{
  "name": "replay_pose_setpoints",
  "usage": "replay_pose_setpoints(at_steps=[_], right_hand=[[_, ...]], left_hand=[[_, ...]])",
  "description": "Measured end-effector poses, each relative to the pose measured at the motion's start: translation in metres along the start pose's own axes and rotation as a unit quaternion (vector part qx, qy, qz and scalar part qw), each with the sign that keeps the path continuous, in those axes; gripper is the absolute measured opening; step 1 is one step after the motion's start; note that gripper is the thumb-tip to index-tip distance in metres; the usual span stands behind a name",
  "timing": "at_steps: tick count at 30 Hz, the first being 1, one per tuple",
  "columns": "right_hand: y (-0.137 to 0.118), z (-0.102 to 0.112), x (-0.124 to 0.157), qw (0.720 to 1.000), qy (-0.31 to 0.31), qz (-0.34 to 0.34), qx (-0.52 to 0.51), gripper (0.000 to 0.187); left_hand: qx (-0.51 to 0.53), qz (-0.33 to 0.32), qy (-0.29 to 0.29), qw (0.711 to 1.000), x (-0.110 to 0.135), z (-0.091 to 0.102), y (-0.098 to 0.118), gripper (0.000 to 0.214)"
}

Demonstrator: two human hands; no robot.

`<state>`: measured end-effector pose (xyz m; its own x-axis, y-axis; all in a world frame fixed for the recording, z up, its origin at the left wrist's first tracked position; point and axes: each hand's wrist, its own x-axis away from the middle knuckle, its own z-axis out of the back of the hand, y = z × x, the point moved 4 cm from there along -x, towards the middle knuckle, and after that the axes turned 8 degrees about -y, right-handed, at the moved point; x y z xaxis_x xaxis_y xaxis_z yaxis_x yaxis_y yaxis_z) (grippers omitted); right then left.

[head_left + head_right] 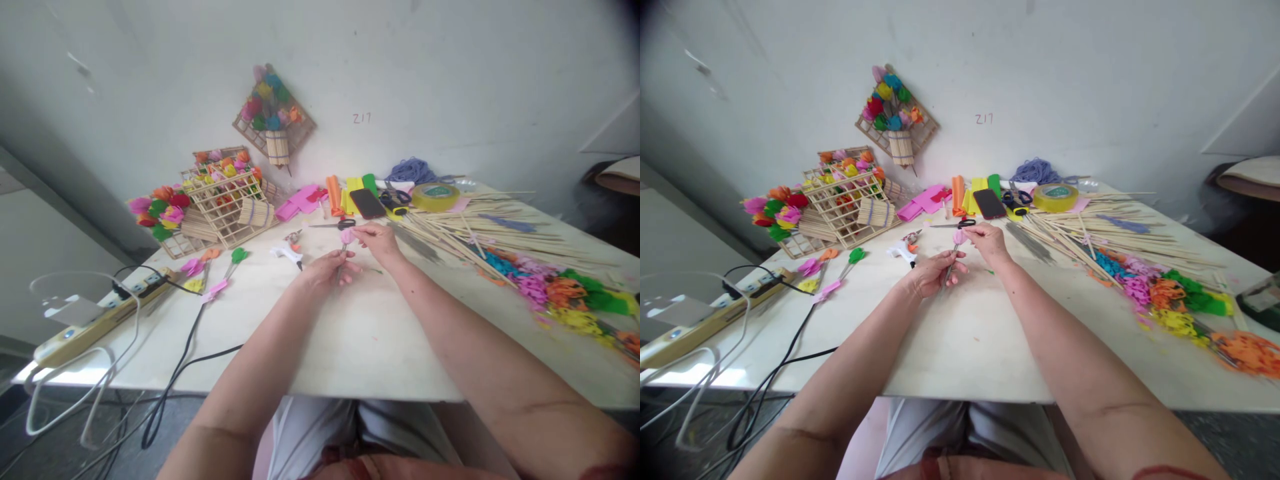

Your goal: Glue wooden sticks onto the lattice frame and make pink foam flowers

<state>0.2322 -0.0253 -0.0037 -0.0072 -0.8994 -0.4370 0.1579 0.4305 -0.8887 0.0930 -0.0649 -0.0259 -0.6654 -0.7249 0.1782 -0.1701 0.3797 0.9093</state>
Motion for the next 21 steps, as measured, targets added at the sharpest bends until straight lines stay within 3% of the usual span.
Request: replay_pose_setpoints(at_steps=[7, 14, 21], right_hand=[[0.008, 0.002, -0.003, 0.996, -0.002, 0.049, 0.070, 0.017], [0.006, -0.003, 0.000, 0.996, -0.025, -0.066, -0.058, 0.042], [0.000, -0.011, 0.003, 0.983, -0.081, -0.099, -0.129, 0.042]], left_hand=[[-0.020, -0.046, 0.014, 0.999, -0.004, 0.002, 0.000, 0.012], [-0.163, -0.094, 0.121, 0.975, -0.004, 0.007, 0.004, 0.017], [-0.219, -0.087, 0.140, 0.962, -0.006, 0.009, 0.004, 0.023]])
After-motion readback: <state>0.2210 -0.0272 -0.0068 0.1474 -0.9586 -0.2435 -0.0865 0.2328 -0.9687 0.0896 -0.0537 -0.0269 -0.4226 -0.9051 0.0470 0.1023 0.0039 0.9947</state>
